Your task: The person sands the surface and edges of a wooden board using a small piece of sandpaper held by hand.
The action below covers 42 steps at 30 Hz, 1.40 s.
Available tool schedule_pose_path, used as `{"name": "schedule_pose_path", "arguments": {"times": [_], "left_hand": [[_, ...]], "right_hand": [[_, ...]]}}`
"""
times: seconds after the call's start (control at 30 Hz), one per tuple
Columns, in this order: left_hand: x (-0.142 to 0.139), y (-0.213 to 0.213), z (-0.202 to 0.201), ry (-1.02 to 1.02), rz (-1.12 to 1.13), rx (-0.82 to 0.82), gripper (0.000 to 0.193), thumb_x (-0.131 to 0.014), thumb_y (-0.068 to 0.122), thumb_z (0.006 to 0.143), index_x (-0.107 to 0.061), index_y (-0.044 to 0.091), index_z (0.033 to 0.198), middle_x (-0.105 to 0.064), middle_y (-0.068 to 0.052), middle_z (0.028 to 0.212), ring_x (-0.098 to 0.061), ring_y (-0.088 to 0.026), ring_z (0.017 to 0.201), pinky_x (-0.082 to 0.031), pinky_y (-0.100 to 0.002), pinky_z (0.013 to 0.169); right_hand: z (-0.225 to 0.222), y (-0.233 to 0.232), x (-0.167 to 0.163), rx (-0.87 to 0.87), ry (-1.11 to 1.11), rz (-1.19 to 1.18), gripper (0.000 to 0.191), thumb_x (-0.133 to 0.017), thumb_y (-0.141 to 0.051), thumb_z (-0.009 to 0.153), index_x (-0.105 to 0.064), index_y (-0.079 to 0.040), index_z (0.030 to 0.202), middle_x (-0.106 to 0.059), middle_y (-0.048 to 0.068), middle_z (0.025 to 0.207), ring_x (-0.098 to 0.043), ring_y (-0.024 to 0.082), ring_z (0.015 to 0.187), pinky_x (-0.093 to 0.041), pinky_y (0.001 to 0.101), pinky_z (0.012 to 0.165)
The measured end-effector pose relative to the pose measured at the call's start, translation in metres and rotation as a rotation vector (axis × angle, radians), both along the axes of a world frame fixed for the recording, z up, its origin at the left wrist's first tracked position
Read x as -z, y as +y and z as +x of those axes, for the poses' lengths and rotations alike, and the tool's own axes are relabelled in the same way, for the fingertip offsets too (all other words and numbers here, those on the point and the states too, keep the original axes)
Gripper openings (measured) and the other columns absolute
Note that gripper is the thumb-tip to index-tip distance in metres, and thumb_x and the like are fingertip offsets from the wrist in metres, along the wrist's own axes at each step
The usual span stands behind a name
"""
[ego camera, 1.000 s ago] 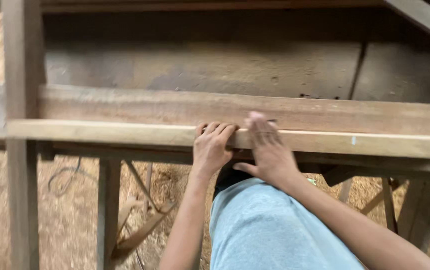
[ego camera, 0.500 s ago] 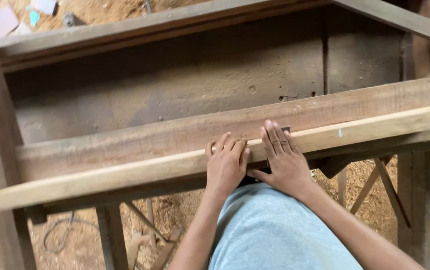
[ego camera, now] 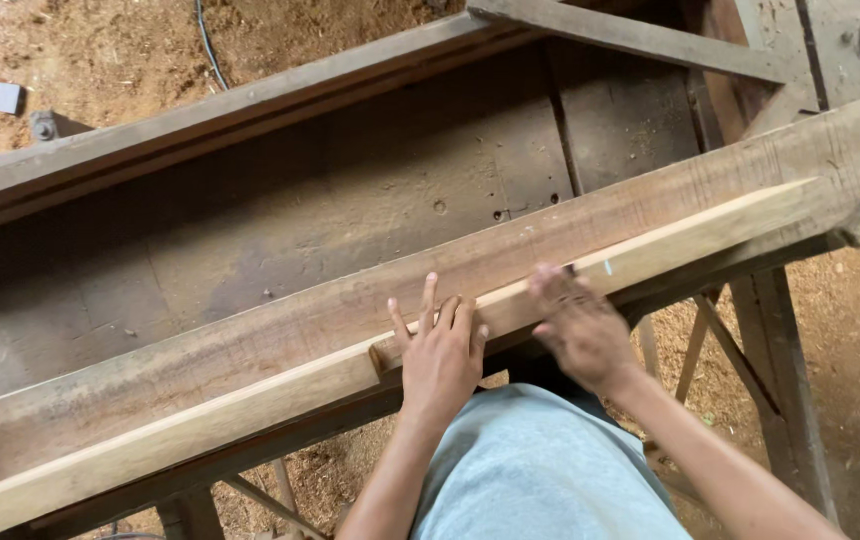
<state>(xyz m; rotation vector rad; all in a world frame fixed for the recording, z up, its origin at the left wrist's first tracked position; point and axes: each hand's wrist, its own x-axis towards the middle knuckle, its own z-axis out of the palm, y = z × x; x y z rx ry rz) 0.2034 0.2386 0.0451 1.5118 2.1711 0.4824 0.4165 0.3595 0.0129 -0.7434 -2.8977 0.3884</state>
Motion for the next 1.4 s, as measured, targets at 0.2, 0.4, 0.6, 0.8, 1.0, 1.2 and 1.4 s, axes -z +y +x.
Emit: {"name": "schedule_pose_path", "arguments": {"times": [0.2,0.4,0.6,0.8,1.0,1.2,1.4], "left_hand": [[-0.004,0.042,0.035,-0.057,-0.01,0.089,0.065,-0.07,0.043,0.09,-0.048,0.008,0.14,-0.054,-0.013,0.142,-0.02,-0.031,0.151,0.0,-0.071,0.117],[0.002,0.07,0.078,0.031,-0.051,0.111,0.084,-0.081,0.034,0.078,-0.044,0.011,0.15,-0.055,-0.011,0.144,-0.026,-0.03,0.152,-0.005,-0.065,0.121],[0.015,0.107,0.119,0.096,-0.011,0.014,0.083,-0.091,0.037,0.067,-0.054,0.01,0.137,-0.059,-0.013,0.138,-0.042,-0.03,0.139,-0.02,-0.061,0.117],[0.021,0.115,0.131,0.224,0.02,-0.088,0.073,-0.096,0.024,0.057,-0.067,0.019,0.124,-0.069,-0.001,0.124,-0.063,-0.02,0.114,-0.043,-0.044,0.108],[0.002,0.119,0.133,0.213,-0.029,-0.106,0.071,-0.094,0.024,0.058,-0.068,0.019,0.123,-0.069,0.0,0.123,-0.061,-0.021,0.118,-0.04,-0.043,0.11],[0.002,0.148,0.147,0.193,0.046,0.009,0.083,-0.095,0.031,0.053,-0.064,0.009,0.127,-0.066,-0.012,0.128,-0.055,-0.031,0.128,-0.031,-0.059,0.11],[0.02,0.147,0.147,-0.024,-0.122,0.023,0.065,-0.084,0.026,0.079,-0.06,0.014,0.138,-0.066,-0.006,0.137,-0.055,-0.023,0.134,-0.041,-0.047,0.117]], "right_hand": [[0.027,0.03,-0.001,0.257,0.196,0.02,0.052,-0.027,-0.031,0.114,-0.031,-0.009,0.16,-0.029,0.009,0.168,-0.024,0.02,0.159,-0.018,0.0382,0.131],[0.053,0.038,0.008,0.084,0.197,0.016,0.048,-0.048,-0.019,0.107,-0.045,-0.006,0.153,-0.045,0.013,0.159,-0.037,0.024,0.15,-0.025,0.0399,0.128],[0.149,0.12,0.003,0.337,0.196,0.086,0.046,-0.045,-0.016,0.108,-0.046,-0.009,0.153,-0.048,0.013,0.157,-0.04,0.027,0.15,-0.027,0.0395,0.129],[0.124,0.092,0.018,0.083,0.433,-0.061,0.037,-0.057,-0.013,0.108,-0.056,-0.013,0.145,-0.061,0.009,0.147,-0.056,0.026,0.14,-0.045,0.0429,0.121],[0.15,0.128,0.013,0.11,0.283,-0.263,0.02,-0.066,-0.023,0.104,-0.073,-0.02,0.122,-0.072,0.001,0.094,-0.062,0.014,0.089,-0.049,0.0332,0.074],[0.138,0.124,0.01,0.32,0.443,0.054,0.016,-0.061,-0.021,0.105,-0.068,-0.018,0.12,-0.069,0.007,0.105,-0.059,0.022,0.107,-0.047,0.0399,0.09],[0.129,0.12,-0.002,0.179,0.357,-0.109,0.025,-0.059,-0.019,0.106,-0.075,-0.015,0.125,-0.069,0.004,0.102,-0.059,0.022,0.1,-0.048,0.0341,0.087]]}}
